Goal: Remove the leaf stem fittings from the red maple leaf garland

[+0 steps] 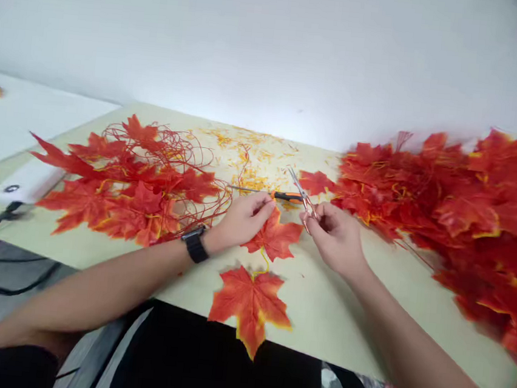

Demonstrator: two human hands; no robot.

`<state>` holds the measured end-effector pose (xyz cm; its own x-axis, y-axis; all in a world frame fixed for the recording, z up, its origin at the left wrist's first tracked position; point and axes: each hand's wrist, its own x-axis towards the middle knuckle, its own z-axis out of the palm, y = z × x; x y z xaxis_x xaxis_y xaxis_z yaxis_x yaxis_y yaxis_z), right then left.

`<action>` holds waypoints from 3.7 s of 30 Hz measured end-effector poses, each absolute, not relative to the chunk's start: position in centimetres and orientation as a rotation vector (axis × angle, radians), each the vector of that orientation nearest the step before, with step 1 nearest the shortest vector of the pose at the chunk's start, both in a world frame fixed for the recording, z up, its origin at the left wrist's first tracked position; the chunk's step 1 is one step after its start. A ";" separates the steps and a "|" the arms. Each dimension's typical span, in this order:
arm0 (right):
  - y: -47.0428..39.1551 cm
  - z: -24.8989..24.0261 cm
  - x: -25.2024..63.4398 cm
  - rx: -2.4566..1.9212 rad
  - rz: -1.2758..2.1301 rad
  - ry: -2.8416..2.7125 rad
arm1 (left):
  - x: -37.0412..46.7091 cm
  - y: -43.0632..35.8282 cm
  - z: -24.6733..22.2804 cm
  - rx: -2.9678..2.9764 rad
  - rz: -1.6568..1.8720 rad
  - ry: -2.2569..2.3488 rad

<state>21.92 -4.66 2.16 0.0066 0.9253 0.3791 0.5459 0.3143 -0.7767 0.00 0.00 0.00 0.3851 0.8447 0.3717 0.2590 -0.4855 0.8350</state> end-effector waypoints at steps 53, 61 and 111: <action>-5.4 1.6 21.3 -1.454 0.873 -1.977 | -0.5 -0.5 0.6 2.256 0.512 0.828; -5.3 1.5 21.4 -1.451 0.869 -1.983 | -0.5 -0.6 0.8 2.248 0.515 0.810; -5.6 2.2 21.6 -1.550 0.776 -2.178 | -0.8 -0.7 1.3 2.332 0.418 0.810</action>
